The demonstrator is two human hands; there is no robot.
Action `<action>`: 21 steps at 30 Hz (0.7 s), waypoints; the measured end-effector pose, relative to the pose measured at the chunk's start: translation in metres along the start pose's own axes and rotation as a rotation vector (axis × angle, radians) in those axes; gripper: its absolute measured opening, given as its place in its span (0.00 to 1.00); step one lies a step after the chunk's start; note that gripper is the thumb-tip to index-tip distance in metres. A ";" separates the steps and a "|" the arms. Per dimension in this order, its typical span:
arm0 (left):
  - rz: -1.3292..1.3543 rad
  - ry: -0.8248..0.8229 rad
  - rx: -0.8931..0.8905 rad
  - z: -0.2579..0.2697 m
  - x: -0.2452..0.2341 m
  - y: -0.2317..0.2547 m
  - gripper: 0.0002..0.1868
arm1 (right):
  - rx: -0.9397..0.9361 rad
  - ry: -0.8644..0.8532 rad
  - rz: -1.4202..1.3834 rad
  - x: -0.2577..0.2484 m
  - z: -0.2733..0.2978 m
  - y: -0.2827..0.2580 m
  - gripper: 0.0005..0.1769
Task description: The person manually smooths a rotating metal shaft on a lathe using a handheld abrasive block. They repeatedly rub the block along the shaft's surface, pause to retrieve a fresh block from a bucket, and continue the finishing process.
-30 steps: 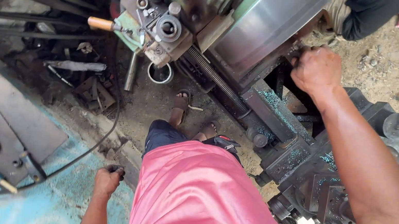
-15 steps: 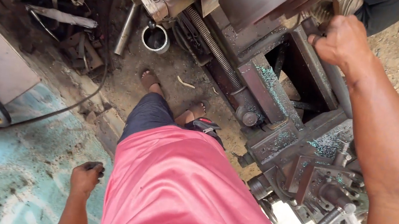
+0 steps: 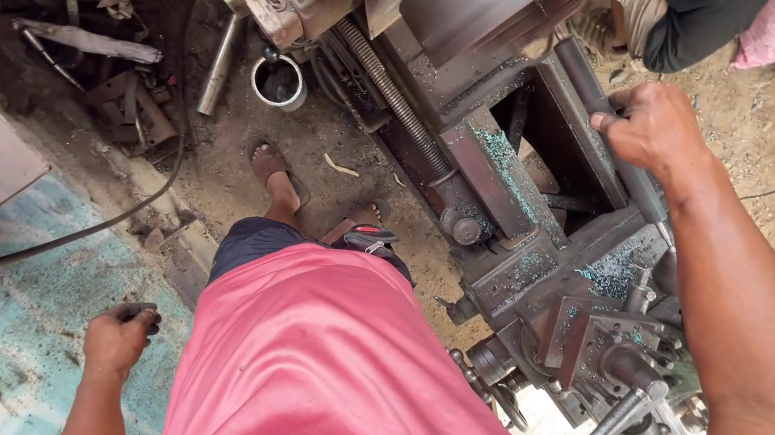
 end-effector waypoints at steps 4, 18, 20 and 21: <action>-0.055 0.018 -0.003 0.005 -0.001 0.012 0.10 | -0.065 0.004 0.084 0.012 -0.008 0.036 0.26; -0.054 -0.006 -0.062 -0.014 0.009 -0.020 0.10 | 0.041 -0.013 -0.031 0.019 0.030 0.061 0.27; -0.073 -0.001 -0.061 -0.016 0.010 -0.023 0.09 | 0.064 -0.016 -0.026 0.019 0.036 0.061 0.28; -0.090 0.004 -0.058 -0.017 0.011 -0.024 0.09 | 0.086 -0.018 -0.022 0.018 0.040 0.061 0.28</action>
Point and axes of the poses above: each hand's wrist, its own z-axis away from the middle knuckle, its own x-axis out of the palm, y = z × x, the point moved 4 cm from there along -z, towards the middle knuckle, and after that the axes turned 15 degrees about -x, right-handed, at the moved point
